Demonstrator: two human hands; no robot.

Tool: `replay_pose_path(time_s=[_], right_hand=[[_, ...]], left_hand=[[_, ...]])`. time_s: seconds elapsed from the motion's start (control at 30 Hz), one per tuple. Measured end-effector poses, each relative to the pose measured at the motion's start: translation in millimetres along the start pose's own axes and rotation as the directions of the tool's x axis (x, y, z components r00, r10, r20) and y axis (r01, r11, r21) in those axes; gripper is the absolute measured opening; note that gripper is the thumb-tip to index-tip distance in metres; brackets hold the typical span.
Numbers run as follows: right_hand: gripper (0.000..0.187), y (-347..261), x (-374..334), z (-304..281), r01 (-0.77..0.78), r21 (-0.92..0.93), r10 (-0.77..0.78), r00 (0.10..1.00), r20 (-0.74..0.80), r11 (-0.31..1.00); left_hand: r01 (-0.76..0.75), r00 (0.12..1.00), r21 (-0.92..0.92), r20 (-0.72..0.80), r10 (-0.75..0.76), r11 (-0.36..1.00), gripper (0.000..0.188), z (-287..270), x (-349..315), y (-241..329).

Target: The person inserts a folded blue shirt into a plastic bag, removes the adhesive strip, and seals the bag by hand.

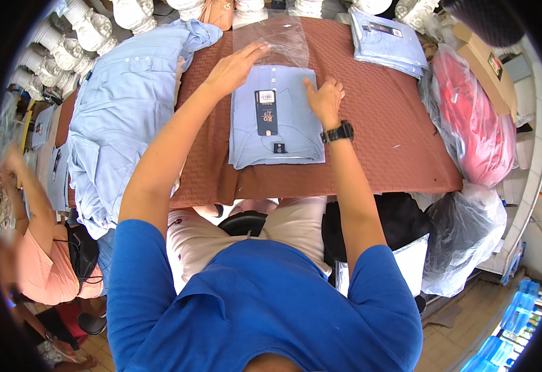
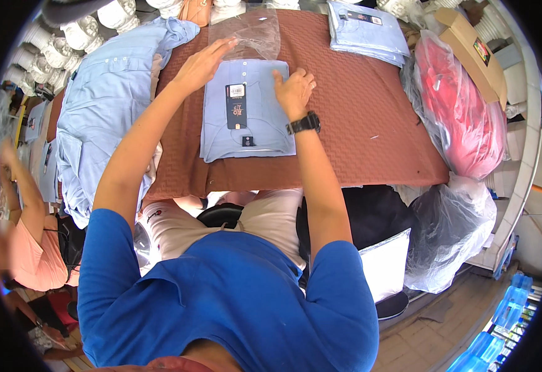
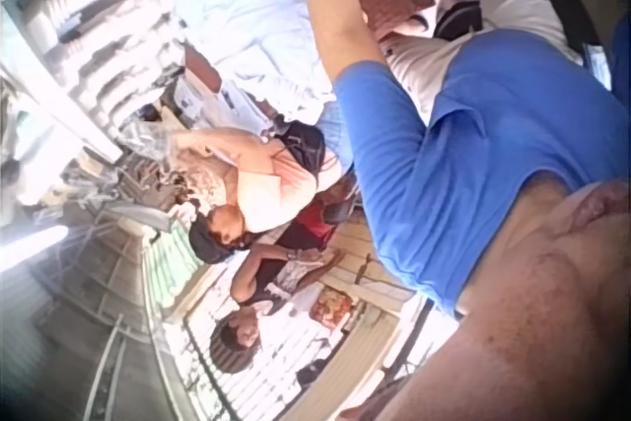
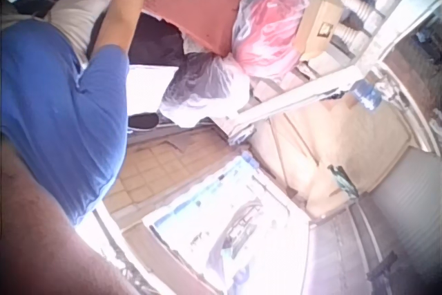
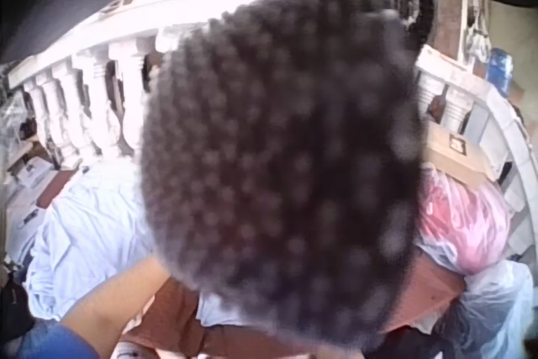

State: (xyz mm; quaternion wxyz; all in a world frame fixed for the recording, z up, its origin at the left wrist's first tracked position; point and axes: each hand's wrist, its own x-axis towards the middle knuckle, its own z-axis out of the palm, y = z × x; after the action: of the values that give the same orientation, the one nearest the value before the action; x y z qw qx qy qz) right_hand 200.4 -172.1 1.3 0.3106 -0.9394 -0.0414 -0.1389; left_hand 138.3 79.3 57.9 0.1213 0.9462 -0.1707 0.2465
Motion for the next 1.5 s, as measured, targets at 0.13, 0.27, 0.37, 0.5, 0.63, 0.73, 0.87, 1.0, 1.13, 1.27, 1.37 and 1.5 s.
replay_pose_path(time_s=[0.13,0.27,0.37,0.5,0.63,0.73,0.87,1.0,1.13,1.27,1.37,1.5], right_hand=[[0.074,-8,15,-1,-0.204,-0.02,0.2,0.93,0.309,0.979],[0.081,-9,29,6,-0.302,0.111,0.202,0.826,0.526,0.947],[0.079,19,50,29,-0.345,0.204,0.202,0.837,0.508,0.916],[0.059,11,40,34,-0.36,0.591,0.021,0.865,0.501,0.722],[0.057,-7,34,4,-0.615,0.571,-0.01,0.675,0.738,0.544],[0.059,-12,36,-12,-0.616,0.562,-0.06,0.643,0.764,0.553],[0.056,-7,34,-6,-0.55,0.674,-0.183,0.692,0.699,0.494],[0.05,-2,23,-12,-0.621,0.688,-0.214,0.664,0.716,0.374],[0.048,17,17,-11,-0.607,0.753,-0.269,0.703,0.658,0.255],[0.047,27,8,-11,-0.569,0.8,-0.241,0.762,0.601,0.193],[0.046,38,5,-13,-0.537,0.826,-0.211,0.799,0.563,0.17],[0.045,39,-2,-20,-0.578,0.809,-0.202,0.784,0.586,0.107]], left_hand=[[0.053,0.996,-0.019,0.076,-0.051,0.998,0.06,2,1,-15],[0.019,0.994,-0.02,0.105,-0.017,1.0,0.06,-5,7,-25],[-0.002,0.988,-0.056,0.156,0.01,0.998,0.062,-14,32,-9],[-0.063,0.997,-0.063,0.039,0.065,0.996,0.067,-10,27,-25],[-0.022,0.999,-0.059,0.048,0.025,0.998,0.07,-5,23,-35],[-0.031,0.998,-0.06,0.044,0.034,0.998,0.072,-4,31,-32],[-0.034,0.999,-0.05,0.04,0.036,0.998,0.072,-4,34,-34],[-0.073,0.997,-0.036,0.003,0.073,0.997,0.071,-3,33,-42],[-0.014,0.999,-0.016,0.042,0.014,1.0,0.068,0,34,-41],[0.005,1.0,0.079,0.017,-0.006,0.997,0.07,1,31,-42],[0.036,0.995,0.189,0.089,-0.053,0.981,0.075,-5,34,-29],[0.041,0.991,0.32,0.11,-0.081,0.947,0.078,-10,25,-19]])
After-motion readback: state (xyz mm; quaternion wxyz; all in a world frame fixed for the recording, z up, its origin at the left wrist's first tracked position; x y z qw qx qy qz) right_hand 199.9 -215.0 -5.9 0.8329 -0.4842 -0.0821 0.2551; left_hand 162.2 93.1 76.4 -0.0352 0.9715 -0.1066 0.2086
